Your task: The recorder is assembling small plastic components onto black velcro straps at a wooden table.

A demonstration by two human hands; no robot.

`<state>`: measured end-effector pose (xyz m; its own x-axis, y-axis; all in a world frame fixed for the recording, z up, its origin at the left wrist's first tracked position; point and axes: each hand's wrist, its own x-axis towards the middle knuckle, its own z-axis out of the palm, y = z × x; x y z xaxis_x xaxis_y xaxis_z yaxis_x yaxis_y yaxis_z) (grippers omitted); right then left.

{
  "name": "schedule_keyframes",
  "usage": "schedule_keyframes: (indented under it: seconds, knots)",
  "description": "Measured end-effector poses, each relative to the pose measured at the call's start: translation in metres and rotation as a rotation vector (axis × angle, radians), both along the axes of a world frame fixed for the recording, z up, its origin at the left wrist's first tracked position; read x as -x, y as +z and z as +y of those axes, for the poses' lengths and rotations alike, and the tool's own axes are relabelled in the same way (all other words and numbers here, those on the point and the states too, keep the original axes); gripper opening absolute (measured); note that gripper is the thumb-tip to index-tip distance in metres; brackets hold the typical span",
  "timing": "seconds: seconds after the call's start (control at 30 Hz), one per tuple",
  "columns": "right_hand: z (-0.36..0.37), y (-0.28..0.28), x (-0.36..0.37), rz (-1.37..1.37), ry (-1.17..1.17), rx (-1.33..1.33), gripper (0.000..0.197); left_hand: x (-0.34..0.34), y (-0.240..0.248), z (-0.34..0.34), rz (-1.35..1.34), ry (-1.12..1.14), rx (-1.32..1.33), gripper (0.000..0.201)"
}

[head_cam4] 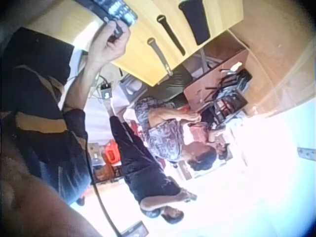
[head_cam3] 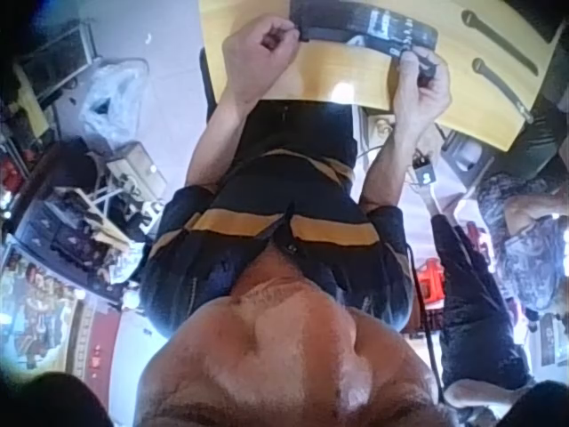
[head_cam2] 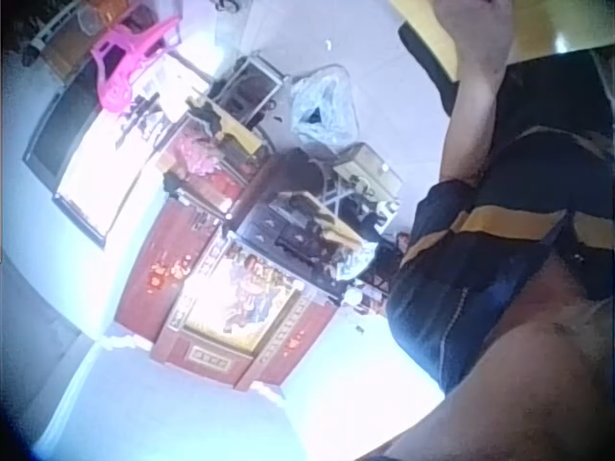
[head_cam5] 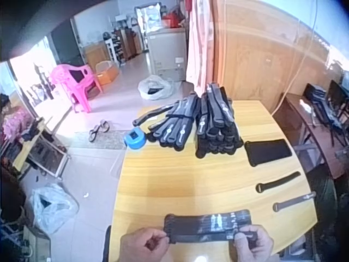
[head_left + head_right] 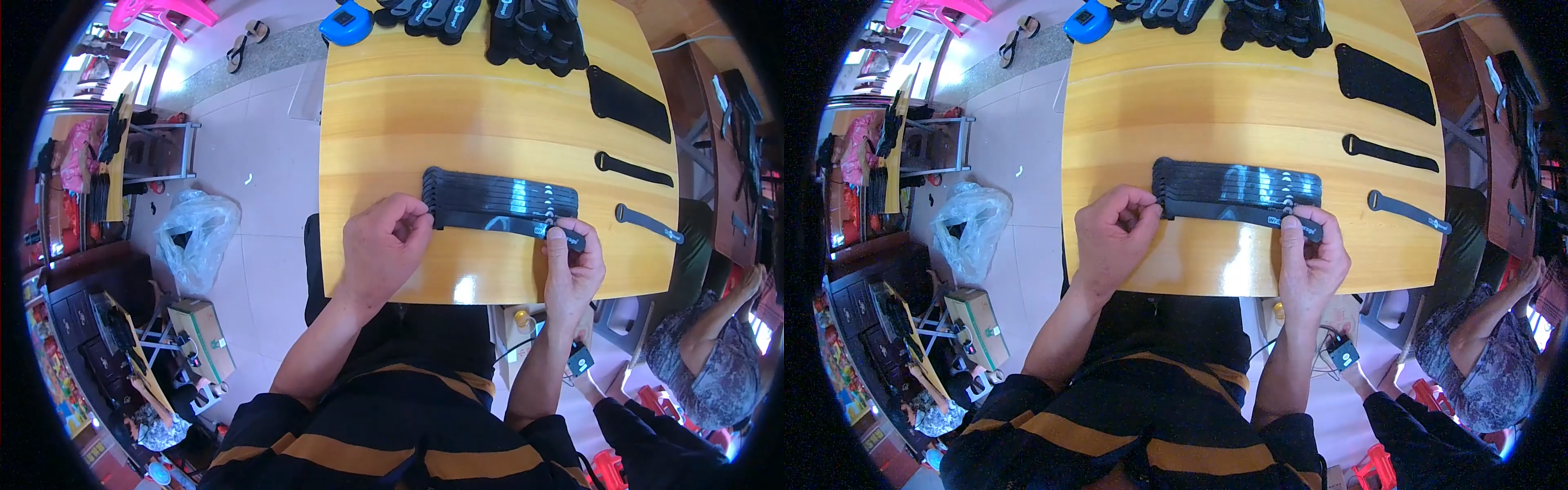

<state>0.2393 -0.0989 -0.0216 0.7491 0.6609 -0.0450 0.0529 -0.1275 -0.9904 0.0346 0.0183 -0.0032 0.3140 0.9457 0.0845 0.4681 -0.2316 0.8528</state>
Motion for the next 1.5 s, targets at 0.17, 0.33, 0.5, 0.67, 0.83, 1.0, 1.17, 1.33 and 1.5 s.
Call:
schedule_keyframes:
  seconds: [0.17,0.33,0.5,0.67,0.83,1.0,1.17,1.33,1.5]
  knots:
    - [0.000,0.002,0.000,0.018,0.004,0.005,0.012,0.000,-0.001,0.000,0.000,-0.003,-0.008,0.007]
    - [0.000,0.004,0.000,-0.005,0.015,0.019,0.011,-0.001,0.000,0.000,0.010,-0.002,-0.020,0.007]
    - [0.001,0.002,0.000,-0.002,0.013,-0.008,0.011,0.000,0.000,0.000,0.010,0.000,-0.004,0.007]
    - [0.000,0.001,0.000,0.003,0.003,0.017,0.010,-0.001,0.000,0.000,0.003,0.000,0.003,0.007]
    - [0.001,0.002,-0.002,-0.022,0.013,0.012,0.010,-0.002,0.001,0.001,0.023,-0.014,-0.021,0.007]
    - [0.003,0.003,-0.004,-0.008,0.017,0.040,0.011,-0.004,0.000,0.002,0.077,-0.023,-0.072,0.008]
    - [0.004,0.008,-0.006,-0.047,0.030,0.065,0.010,-0.004,0.000,0.003,0.092,-0.038,-0.097,0.008]
    - [0.006,0.021,-0.006,-0.213,0.025,0.149,0.010,-0.003,-0.002,0.003,0.093,-0.038,-0.111,0.009]
    - [0.006,0.023,-0.009,-0.366,0.019,0.232,0.012,-0.003,-0.001,0.002,0.110,-0.029,-0.065,0.011]
